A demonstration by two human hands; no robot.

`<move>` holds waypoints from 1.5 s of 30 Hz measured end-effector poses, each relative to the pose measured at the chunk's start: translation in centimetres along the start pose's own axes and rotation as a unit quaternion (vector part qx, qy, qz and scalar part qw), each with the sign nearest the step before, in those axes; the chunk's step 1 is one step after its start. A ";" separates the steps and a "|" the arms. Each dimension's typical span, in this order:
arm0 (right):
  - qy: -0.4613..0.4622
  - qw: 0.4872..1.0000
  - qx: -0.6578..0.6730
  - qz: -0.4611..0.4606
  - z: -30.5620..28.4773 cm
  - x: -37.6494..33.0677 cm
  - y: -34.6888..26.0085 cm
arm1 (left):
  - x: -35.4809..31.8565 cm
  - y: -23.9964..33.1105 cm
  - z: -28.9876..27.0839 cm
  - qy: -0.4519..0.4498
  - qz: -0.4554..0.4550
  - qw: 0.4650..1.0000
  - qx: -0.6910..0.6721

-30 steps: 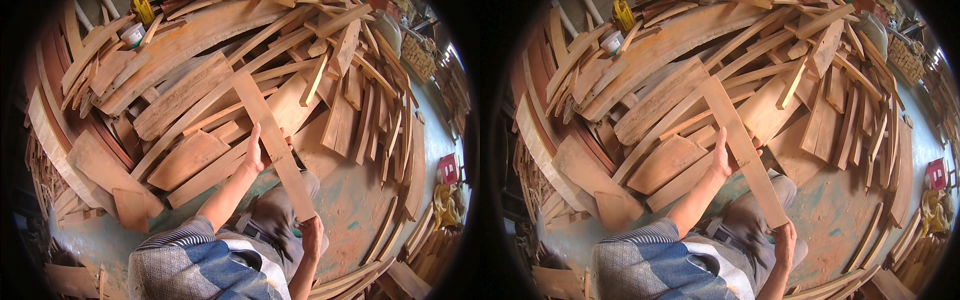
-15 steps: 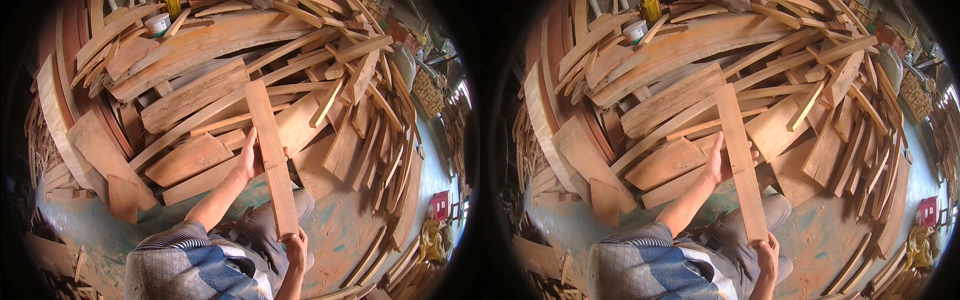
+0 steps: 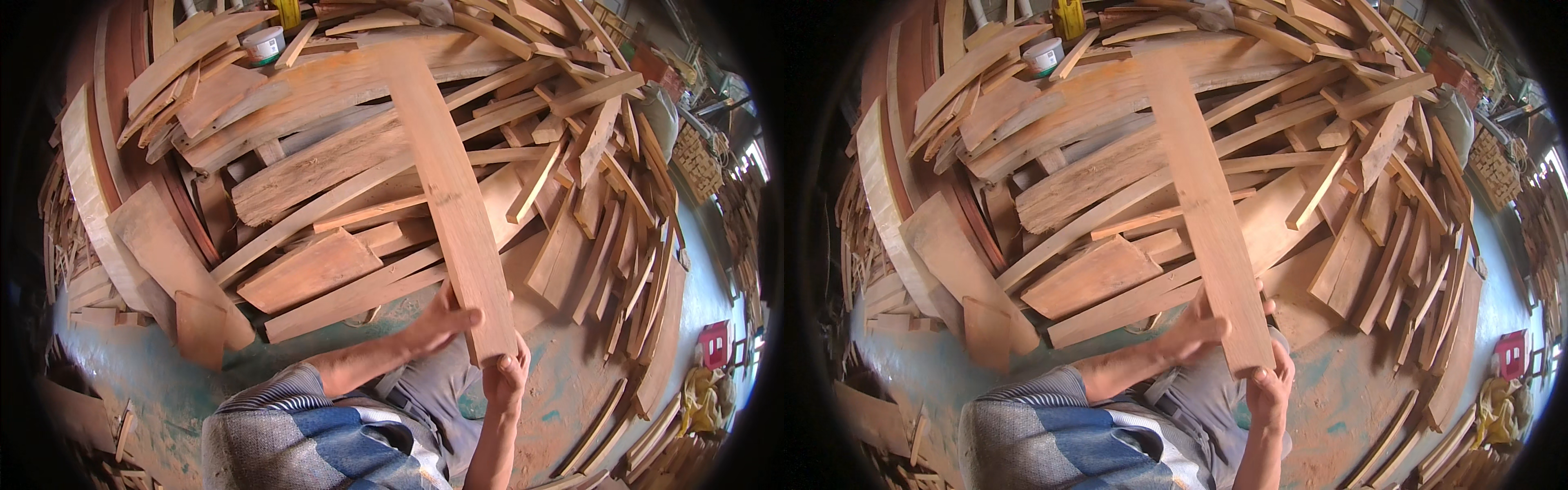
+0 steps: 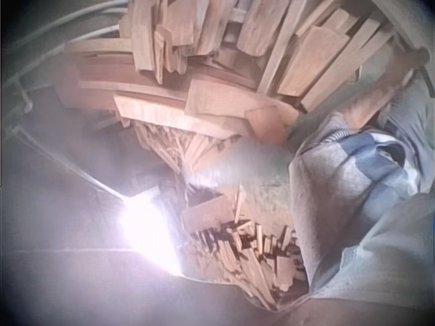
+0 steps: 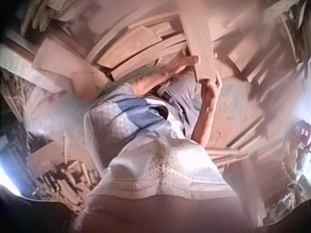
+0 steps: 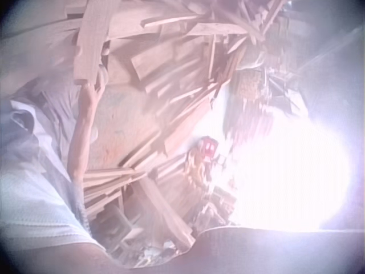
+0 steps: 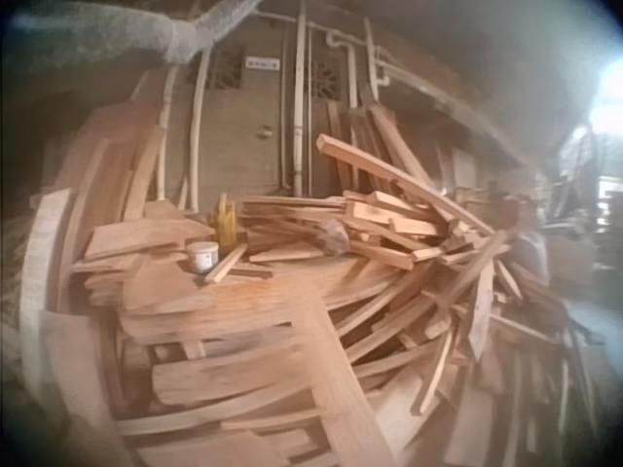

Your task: The person sits on the floor among piles of wood and picks up various wooden pieces and scraps one by one, turning them over to check different sides before placing them back into the pile or onto a different section of the floor.

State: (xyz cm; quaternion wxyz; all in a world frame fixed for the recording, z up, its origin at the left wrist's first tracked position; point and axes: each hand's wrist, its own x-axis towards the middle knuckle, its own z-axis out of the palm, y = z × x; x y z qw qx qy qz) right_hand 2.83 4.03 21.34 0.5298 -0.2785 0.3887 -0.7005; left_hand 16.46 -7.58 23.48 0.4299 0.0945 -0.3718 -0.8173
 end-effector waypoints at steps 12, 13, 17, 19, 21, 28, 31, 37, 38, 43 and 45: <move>-0.002 0.999 -0.001 0.040 -1.1 3.7 3.2 | 3.9 12.7 2.1 0.185 0.230 0.938 0.183; 0.049 0.997 -0.042 0.048 -3.6 3.8 4.9 | 4.5 14.6 1.6 0.191 0.261 0.925 0.200; 0.357 0.863 -0.340 -0.106 -15.2 1.3 12.2 | 6.6 20.9 1.4 0.279 0.300 0.881 0.236; 0.380 0.812 -0.416 -0.153 -17.0 -1.1 13.4 | 7.0 24.1 0.5 0.269 0.344 0.873 0.215; 0.399 0.804 -0.421 -0.132 -20.3 -3.4 15.1 | 8.2 27.8 -1.5 0.250 0.384 0.868 0.191; 0.443 0.713 -0.538 -0.071 -27.4 -11.1 18.5 | 10.9 40.0 -7.7 0.192 0.366 0.908 0.071; 0.388 0.708 -0.590 0.033 -30.7 -13.5 19.1 | 11.0 41.2 -8.0 0.187 0.373 0.909 0.007; 0.297 0.778 -0.516 0.200 -26.4 -16.5 15.5 | 9.2 40.9 -10.2 0.186 0.383 0.905 0.003; 0.298 0.793 -0.500 0.181 -29.3 -16.6 17.3 | 9.8 40.8 -9.8 0.177 0.386 0.906 -0.009; 0.326 0.801 -0.468 0.184 -29.0 -15.7 19.1 | 7.7 37.9 -8.2 0.165 0.409 0.898 -0.007; 0.376 0.805 -0.430 0.160 -30.5 -15.0 20.4 | 7.1 35.4 -6.6 0.146 0.379 0.914 -0.013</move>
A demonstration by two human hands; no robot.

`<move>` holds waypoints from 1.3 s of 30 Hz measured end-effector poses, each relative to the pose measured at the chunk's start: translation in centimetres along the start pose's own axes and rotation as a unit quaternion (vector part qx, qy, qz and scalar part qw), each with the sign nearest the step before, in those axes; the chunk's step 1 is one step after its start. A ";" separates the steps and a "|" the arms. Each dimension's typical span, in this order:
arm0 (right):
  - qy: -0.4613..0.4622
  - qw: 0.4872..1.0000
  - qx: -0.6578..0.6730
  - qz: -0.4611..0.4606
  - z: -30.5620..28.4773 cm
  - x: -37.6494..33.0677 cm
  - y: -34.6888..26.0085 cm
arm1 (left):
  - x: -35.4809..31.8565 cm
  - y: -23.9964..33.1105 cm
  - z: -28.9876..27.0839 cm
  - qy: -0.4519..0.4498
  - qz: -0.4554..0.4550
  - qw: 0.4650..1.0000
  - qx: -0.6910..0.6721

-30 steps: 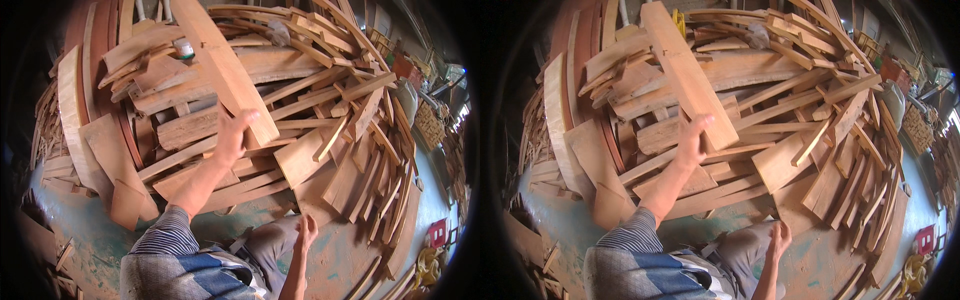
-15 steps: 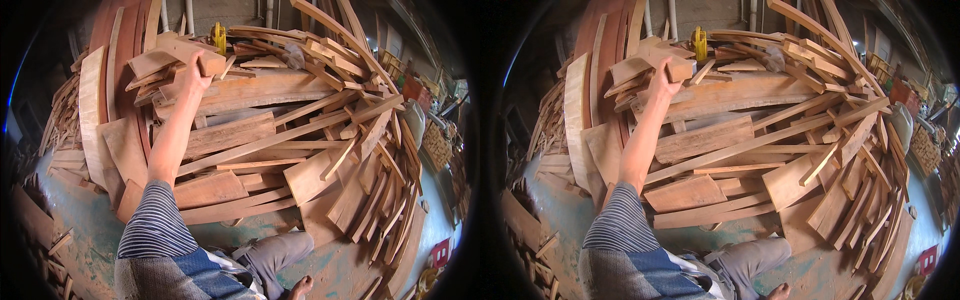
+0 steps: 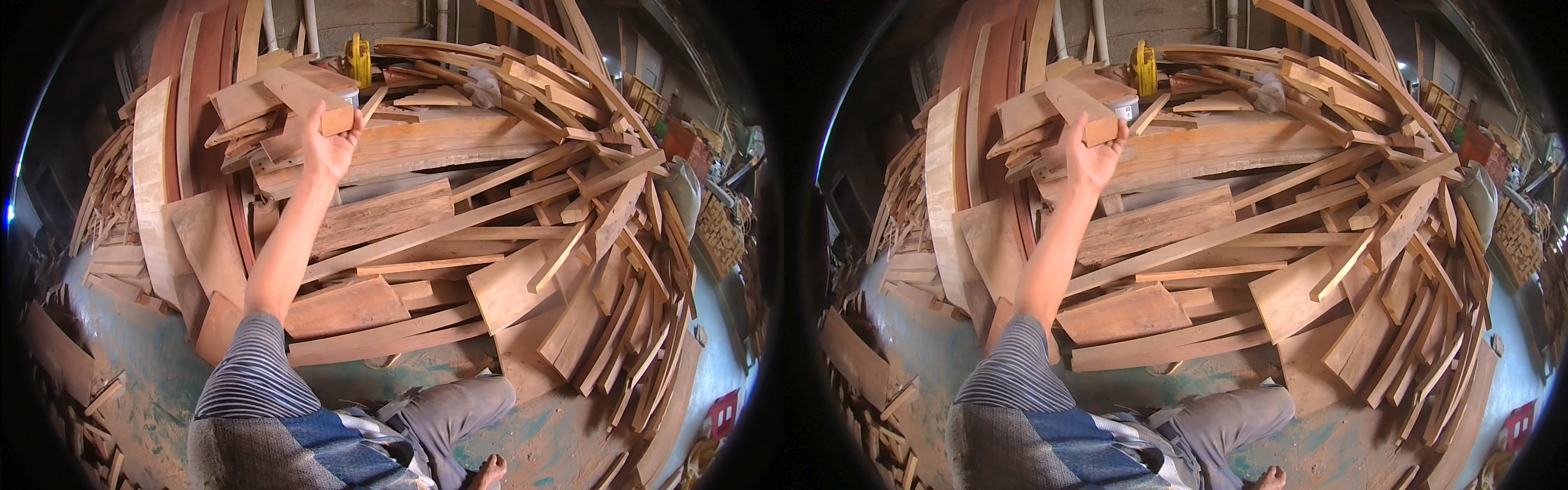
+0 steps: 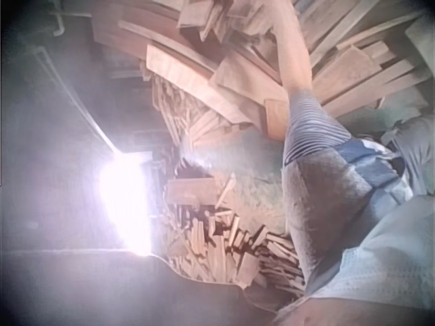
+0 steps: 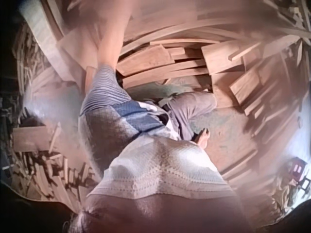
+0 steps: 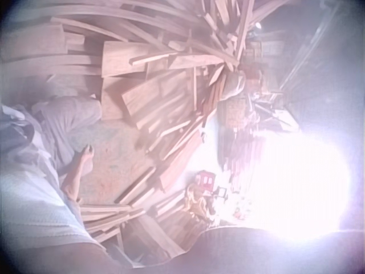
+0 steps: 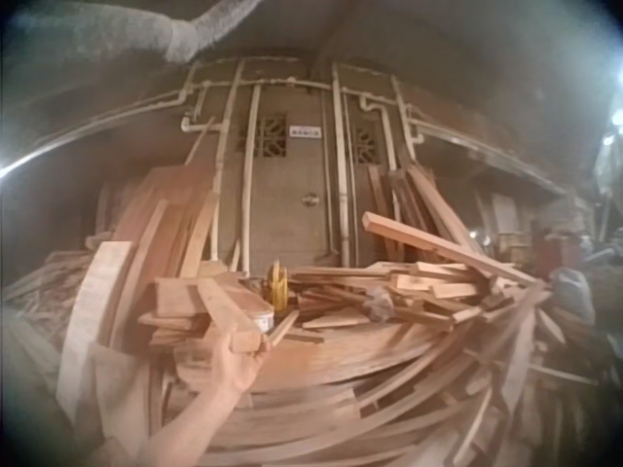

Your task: The person sits on the floor among piles of wood and picks up various wooden pieces and scraps one by one, turning them over to check different sides before placing them back into the pile or onto a different section of the floor.

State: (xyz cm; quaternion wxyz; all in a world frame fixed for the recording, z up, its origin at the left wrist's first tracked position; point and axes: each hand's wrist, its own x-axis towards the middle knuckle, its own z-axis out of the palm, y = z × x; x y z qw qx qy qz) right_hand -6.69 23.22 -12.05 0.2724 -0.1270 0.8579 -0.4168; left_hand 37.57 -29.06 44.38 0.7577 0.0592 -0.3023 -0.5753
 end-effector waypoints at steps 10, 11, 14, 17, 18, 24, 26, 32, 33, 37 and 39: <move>0.078 0.994 0.076 -0.022 2.0 1.1 2.1 | -2.2 -2.0 -1.6 -0.005 0.058 0.968 0.243; 0.080 0.993 0.084 -0.021 1.6 1.3 2.4 | -1.9 -2.1 -1.5 -0.002 0.068 0.965 0.252; 0.081 0.991 0.102 -0.019 1.3 2.6 3.4 | -1.6 -1.8 -1.3 -0.002 0.111 0.954 0.277; 0.074 0.992 0.106 -0.011 1.7 2.5 3.4 | -1.3 -0.5 -1.4 -0.001 0.140 0.950 0.278; 0.072 0.992 0.107 -0.010 1.8 2.3 3.3 | -0.7 0.1 -2.1 0.004 0.132 0.948 0.290; 0.082 0.991 0.108 0.005 0.8 2.8 3.4 | 3.1 2.3 -3.7 0.117 0.175 0.859 0.467; 0.071 0.991 0.110 0.014 0.9 1.7 2.2 | 5.6 6.2 -5.7 0.180 0.168 0.804 0.542; 0.072 0.988 0.135 0.001 1.0 1.8 2.7 | 7.2 4.7 -4.5 0.175 0.087 0.860 0.472; 0.075 0.988 0.136 0.003 0.8 2.0 2.4 | 4.2 1.3 -3.6 0.107 0.061 0.836 0.534; 0.063 0.987 0.147 0.019 0.5 2.1 2.6 | -6.6 -8.7 -2.4 -0.108 -0.113 0.726 0.669; 0.054 0.988 0.143 0.014 0.9 1.5 2.5 | -9.5 -12.6 -7.6 -0.227 -0.146 0.705 0.655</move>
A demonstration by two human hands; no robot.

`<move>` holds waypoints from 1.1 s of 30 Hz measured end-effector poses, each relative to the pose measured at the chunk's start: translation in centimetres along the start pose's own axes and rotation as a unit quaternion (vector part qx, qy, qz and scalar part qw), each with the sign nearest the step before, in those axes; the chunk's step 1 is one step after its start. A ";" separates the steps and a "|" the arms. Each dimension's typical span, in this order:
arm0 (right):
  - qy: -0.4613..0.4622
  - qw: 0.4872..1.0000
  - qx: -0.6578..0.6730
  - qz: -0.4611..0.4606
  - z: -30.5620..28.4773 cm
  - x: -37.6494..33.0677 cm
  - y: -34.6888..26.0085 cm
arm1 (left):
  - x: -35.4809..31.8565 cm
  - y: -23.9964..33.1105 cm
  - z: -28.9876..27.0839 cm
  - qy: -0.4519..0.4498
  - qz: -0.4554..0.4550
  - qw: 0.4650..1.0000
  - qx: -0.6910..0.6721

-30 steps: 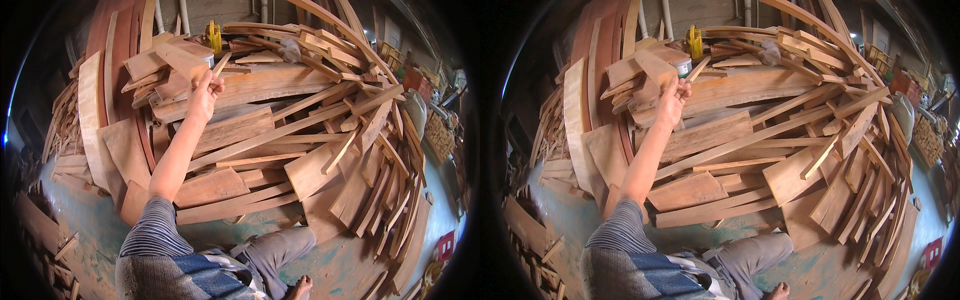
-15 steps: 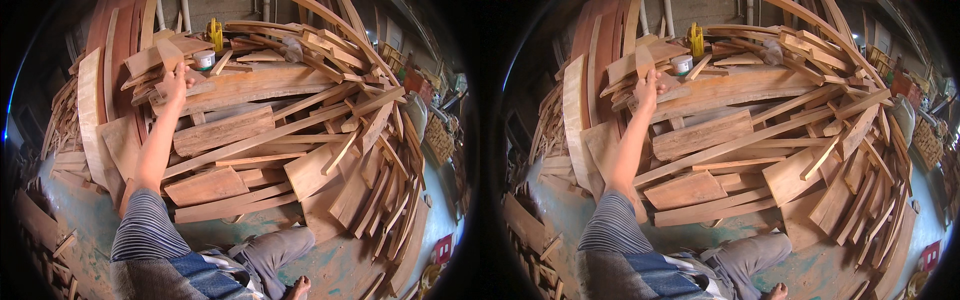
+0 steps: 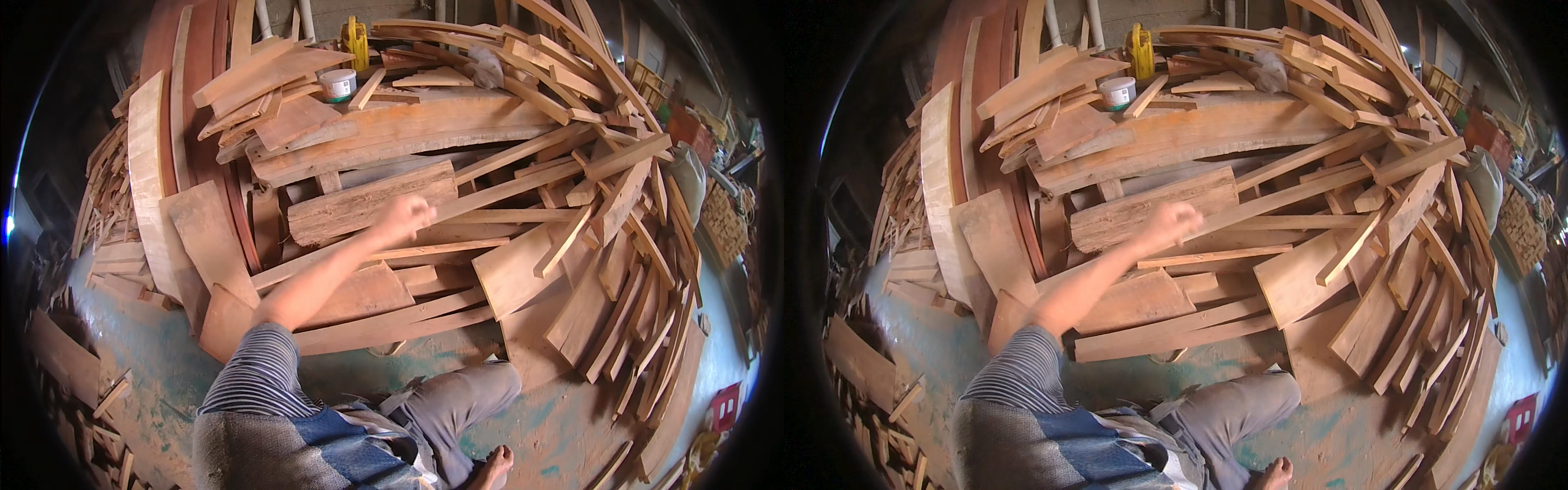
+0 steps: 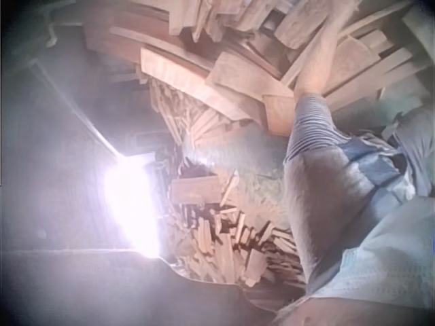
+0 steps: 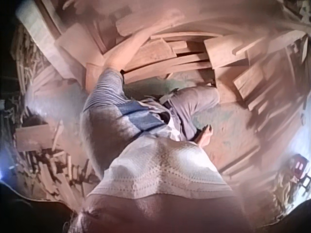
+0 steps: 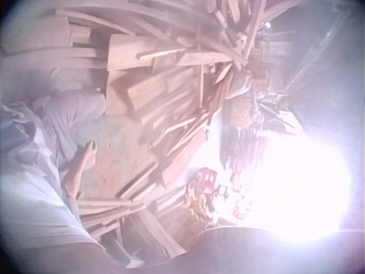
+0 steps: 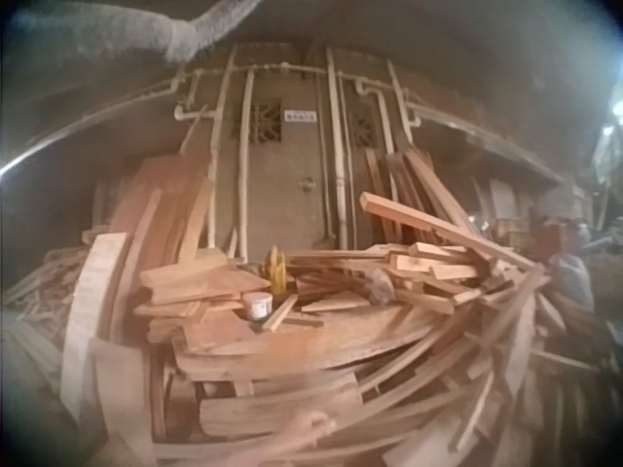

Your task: The person sits on the floor among piles of wood and picks up various wooden pieces and scraps one by one, turning them over to check different sides before placing them back into the pile or onto a different section of the floor.

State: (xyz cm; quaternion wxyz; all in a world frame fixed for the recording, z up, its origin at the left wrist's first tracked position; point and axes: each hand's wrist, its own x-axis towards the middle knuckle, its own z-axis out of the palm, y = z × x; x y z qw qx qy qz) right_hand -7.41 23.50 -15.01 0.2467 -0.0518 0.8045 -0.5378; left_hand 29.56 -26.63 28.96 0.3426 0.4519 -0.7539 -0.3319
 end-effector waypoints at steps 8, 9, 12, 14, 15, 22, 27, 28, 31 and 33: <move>0.014 0.999 -0.023 -0.029 -1.8 -2.5 -1.2 | -6.2 -8.1 10.9 -0.246 -0.079 0.965 0.043; 0.028 0.998 -0.042 -0.049 -1.7 -2.7 -1.4 | -6.8 -9.6 12.2 -0.210 -0.091 0.973 0.010; 0.074 0.989 -0.105 -0.070 -1.6 -2.7 -1.5 | -6.8 -10.8 14.4 -0.287 -0.104 0.952 0.027; 0.108 0.980 -0.126 -0.111 -2.8 -2.7 0.4 | -6.7 -14.2 16.6 -0.328 -0.099 0.939 -0.032; 0.094 0.988 -0.084 -0.090 -2.0 -3.9 -0.9 | -8.5 -18.8 17.4 -0.306 -0.169 0.932 -0.092; 0.147 0.981 -0.121 -0.041 -4.0 -10.0 -6.3 | -10.0 -22.9 25.3 -0.338 -0.281 0.891 -0.117; 0.147 0.986 -0.076 0.014 -4.8 -11.2 -7.8 | -4.8 -23.2 29.0 -0.247 -0.300 0.908 -0.156; 0.146 0.987 -0.064 0.030 -4.7 -10.9 -8.0 | -3.2 -22.8 29.1 -0.242 -0.301 0.908 -0.163; 0.157 0.987 -0.028 0.033 -4.9 -9.9 -7.7 | 0.0 -21.7 29.5 -0.183 -0.335 0.898 -0.221; 0.171 0.985 -0.014 0.035 -4.9 -9.2 -6.9 | 1.8 -20.9 30.2 -0.144 -0.336 0.902 -0.230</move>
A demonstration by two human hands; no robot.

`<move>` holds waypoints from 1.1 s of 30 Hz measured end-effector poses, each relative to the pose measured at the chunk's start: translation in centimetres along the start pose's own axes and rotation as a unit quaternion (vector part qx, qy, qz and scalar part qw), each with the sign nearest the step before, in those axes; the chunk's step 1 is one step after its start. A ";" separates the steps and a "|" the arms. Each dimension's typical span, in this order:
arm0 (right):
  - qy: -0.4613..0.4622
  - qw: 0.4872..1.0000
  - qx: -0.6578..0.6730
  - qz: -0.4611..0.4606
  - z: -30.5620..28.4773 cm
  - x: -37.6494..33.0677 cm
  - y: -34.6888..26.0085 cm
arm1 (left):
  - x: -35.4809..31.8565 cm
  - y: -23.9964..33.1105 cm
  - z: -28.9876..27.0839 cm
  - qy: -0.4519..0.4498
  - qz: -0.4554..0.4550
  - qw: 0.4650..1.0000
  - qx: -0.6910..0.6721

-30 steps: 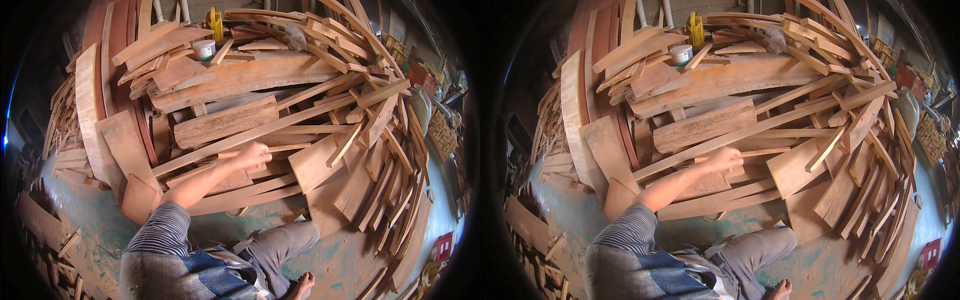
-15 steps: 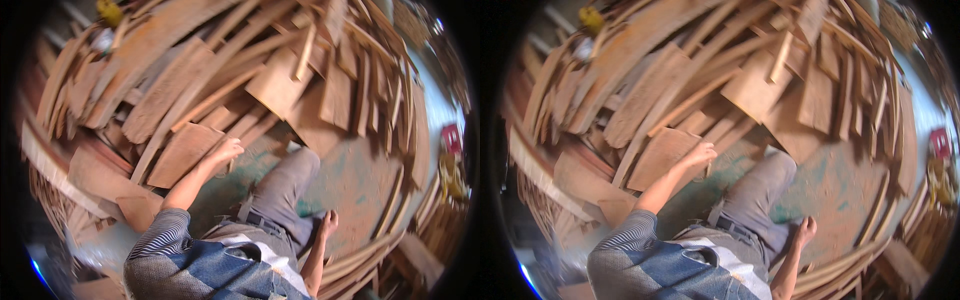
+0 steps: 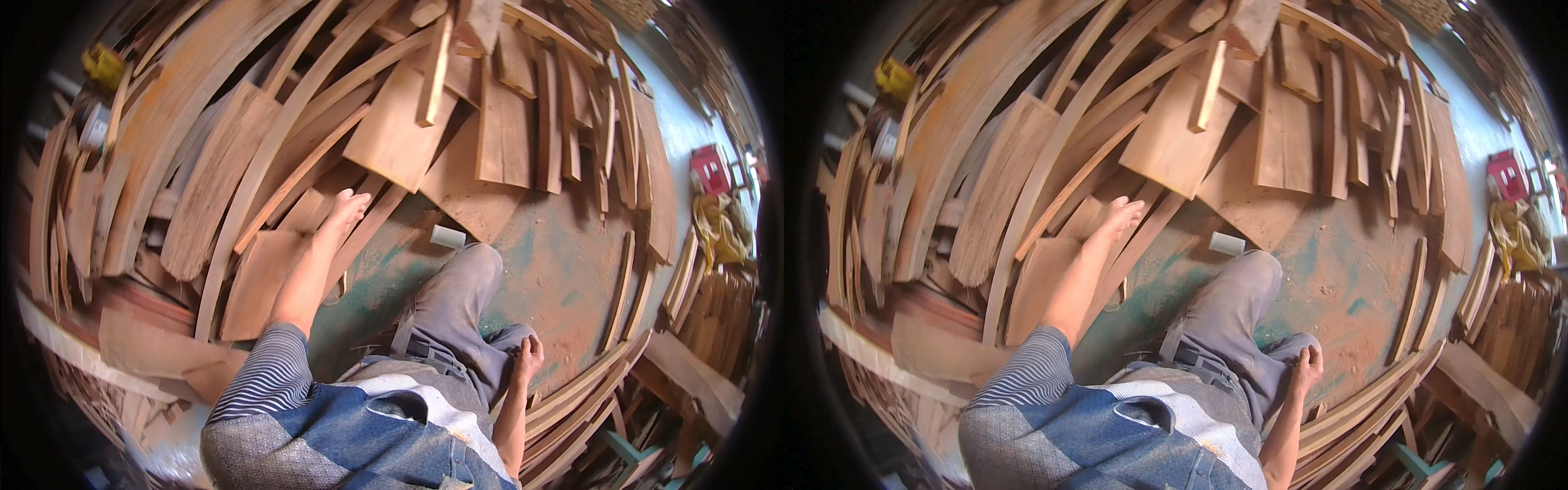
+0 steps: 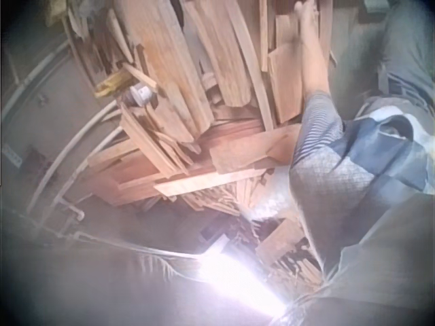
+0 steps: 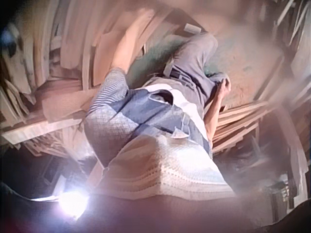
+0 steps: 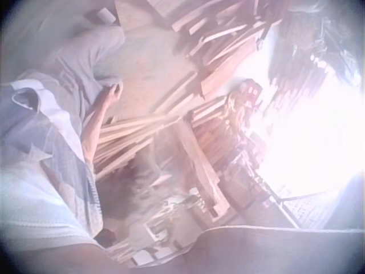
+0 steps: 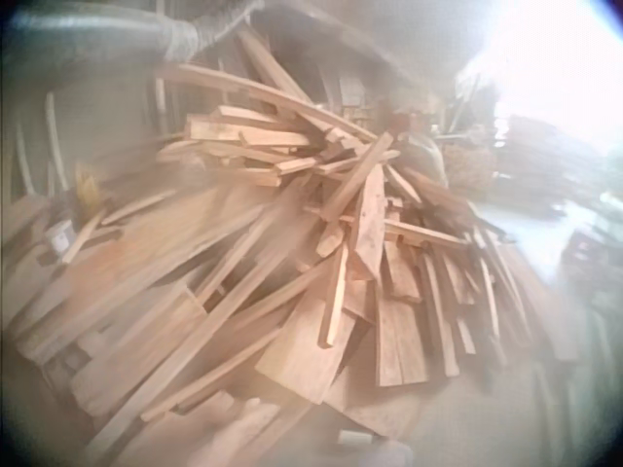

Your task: The person sits on the floor among piles of wood and picks up various wooden pieces and scraps one by one, turning them over to check different sides before placing them back into the pile or onto a different section of the floor.

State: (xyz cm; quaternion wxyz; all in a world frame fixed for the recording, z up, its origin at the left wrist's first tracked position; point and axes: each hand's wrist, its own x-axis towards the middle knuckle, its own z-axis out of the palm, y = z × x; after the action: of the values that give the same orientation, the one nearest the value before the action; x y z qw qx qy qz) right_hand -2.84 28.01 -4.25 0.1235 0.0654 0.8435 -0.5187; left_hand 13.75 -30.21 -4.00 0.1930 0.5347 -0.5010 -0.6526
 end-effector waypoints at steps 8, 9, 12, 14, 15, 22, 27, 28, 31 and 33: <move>0.037 0.998 0.011 0.047 0.1 0.7 -1.3 | 4.4 1.9 12.9 -0.175 0.088 0.976 0.099; 0.038 0.996 0.015 0.078 0.1 0.6 -1.7 | 4.0 3.0 15.8 -0.188 0.061 0.975 0.107; 0.036 0.995 0.017 0.090 0.3 0.8 -1.2 | 7.7 2.3 22.5 -0.227 0.062 0.961 0.143; 0.009 0.994 -0.006 0.105 0.6 1.7 -1.0 | 11.6 -0.2 25.0 -0.181 0.096 0.960 0.191; 0.004 0.994 -0.005 0.112 0.8 1.8 -1.1 | 12.8 -1.0 26.4 -0.163 0.097 0.966 0.174; 0.025 0.992 -0.005 0.120 0.5 1.0 -2.0 | 12.5 1.4 33.4 -0.239 -0.073 0.968 0.033; 0.005 0.989 -0.021 0.149 0.8 1.5 -6.3 | 14.2 -1.2 33.8 -0.210 -0.058 0.976 -0.024; 0.000 0.988 -0.028 0.154 0.8 1.6 -7.6 | 14.7 -1.9 33.8 -0.205 -0.051 0.977 -0.016; 0.004 0.986 -0.023 0.168 0.8 1.8 -7.7 | 16.2 -2.9 33.3 -0.199 -0.038 0.979 -0.022; 0.017 0.988 -0.029 0.153 0.5 1.4 -6.8 | 15.1 -1.9 33.9 -0.235 -0.042 0.969 -0.066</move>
State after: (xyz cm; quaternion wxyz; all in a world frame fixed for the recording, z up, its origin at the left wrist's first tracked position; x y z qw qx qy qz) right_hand -5.71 24.46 0.97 0.1884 0.1987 0.8402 -0.4681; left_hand -21.22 -26.11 -15.75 0.0769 0.3734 -0.4652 -0.7989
